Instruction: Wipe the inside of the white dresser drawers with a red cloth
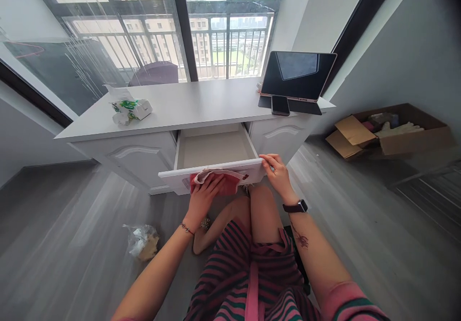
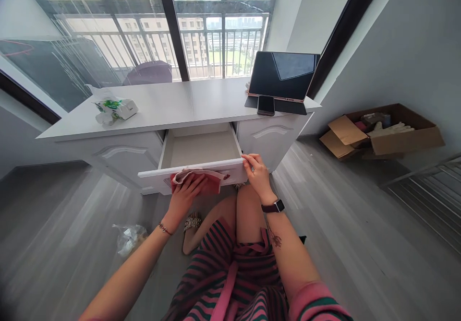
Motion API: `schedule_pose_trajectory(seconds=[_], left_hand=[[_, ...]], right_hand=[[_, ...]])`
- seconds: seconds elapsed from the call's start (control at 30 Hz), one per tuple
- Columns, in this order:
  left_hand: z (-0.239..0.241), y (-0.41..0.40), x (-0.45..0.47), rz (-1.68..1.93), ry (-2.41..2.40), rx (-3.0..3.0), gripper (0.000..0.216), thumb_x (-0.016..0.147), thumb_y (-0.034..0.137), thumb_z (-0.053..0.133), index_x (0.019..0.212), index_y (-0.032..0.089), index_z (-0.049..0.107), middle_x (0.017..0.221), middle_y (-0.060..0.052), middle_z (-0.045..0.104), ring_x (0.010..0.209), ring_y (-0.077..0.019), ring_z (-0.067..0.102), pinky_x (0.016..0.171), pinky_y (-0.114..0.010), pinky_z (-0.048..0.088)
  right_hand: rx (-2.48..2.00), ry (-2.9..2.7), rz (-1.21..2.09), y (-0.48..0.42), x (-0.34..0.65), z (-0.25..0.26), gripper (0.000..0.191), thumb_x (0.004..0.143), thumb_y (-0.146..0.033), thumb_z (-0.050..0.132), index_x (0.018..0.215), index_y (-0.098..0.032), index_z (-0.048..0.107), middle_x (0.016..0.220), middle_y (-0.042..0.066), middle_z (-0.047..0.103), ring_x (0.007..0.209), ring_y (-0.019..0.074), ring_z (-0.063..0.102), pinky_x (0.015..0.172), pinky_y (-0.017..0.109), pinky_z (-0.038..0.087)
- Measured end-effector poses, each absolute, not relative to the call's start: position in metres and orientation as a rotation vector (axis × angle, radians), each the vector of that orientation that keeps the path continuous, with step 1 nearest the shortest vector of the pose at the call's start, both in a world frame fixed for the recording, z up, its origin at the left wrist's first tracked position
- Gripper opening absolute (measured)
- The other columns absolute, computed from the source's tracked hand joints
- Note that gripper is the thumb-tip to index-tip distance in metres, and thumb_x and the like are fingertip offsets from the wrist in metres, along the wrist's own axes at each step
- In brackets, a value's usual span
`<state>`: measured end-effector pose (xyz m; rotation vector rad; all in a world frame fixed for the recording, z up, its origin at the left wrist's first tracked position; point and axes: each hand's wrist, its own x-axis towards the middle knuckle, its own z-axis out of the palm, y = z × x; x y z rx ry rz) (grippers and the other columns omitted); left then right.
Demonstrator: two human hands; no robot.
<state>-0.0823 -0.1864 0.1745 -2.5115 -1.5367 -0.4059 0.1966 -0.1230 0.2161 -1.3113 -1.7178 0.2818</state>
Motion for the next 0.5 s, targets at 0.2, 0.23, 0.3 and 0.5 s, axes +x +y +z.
schedule_pose_trajectory(seconds=[0.2,0.23,0.3,0.5], left_hand=[[0.161,-0.205,-0.148,-0.413,-1.751,-2.285,0.061,0.087,0.005,0.031,0.143,0.028,0.036,0.147,-0.003,0.041,0.141,-0.0289,0.019,0.111,-0.06,0.016],[0.157,-0.208,-0.157,-0.44,-1.797,-2.238,0.059,0.086,0.005,0.032,0.141,0.026,0.04,0.146,-0.005,0.041,0.142,-0.0303,0.017,0.11,-0.061,0.015],[0.146,-0.214,-0.171,-0.524,-1.9,-2.156,0.056,0.084,0.004,0.034,0.135,0.02,0.049,0.145,-0.01,0.043,0.142,-0.0328,0.012,0.11,-0.063,0.015],[0.099,-0.214,-0.15,-1.064,-2.347,-1.894,0.052,0.079,0.005,0.038,0.131,0.006,0.046,0.146,-0.026,0.034,0.14,-0.0358,0.021,0.103,-0.056,0.034]], right_hand=[[-1.304,-1.715,0.289,-0.123,0.197,0.216,0.036,0.093,-0.044,0.04,0.11,-0.025,0.065,0.106,0.007,0.058,0.098,0.0217,0.058,0.084,0.037,0.048],[-1.307,-1.712,0.29,-0.123,0.197,0.216,0.036,0.093,-0.045,0.04,0.11,-0.025,0.065,0.106,0.007,0.058,0.097,0.0217,0.058,0.084,0.037,0.049],[-1.309,-1.711,0.291,-0.123,0.197,0.215,0.036,0.093,-0.045,0.04,0.11,-0.025,0.065,0.106,0.007,0.058,0.097,0.0215,0.058,0.084,0.037,0.049],[-1.303,-1.705,0.26,-0.123,0.195,0.214,0.037,0.093,-0.044,0.039,0.11,-0.024,0.065,0.106,0.008,0.057,0.097,0.0214,0.057,0.085,0.037,0.048]])
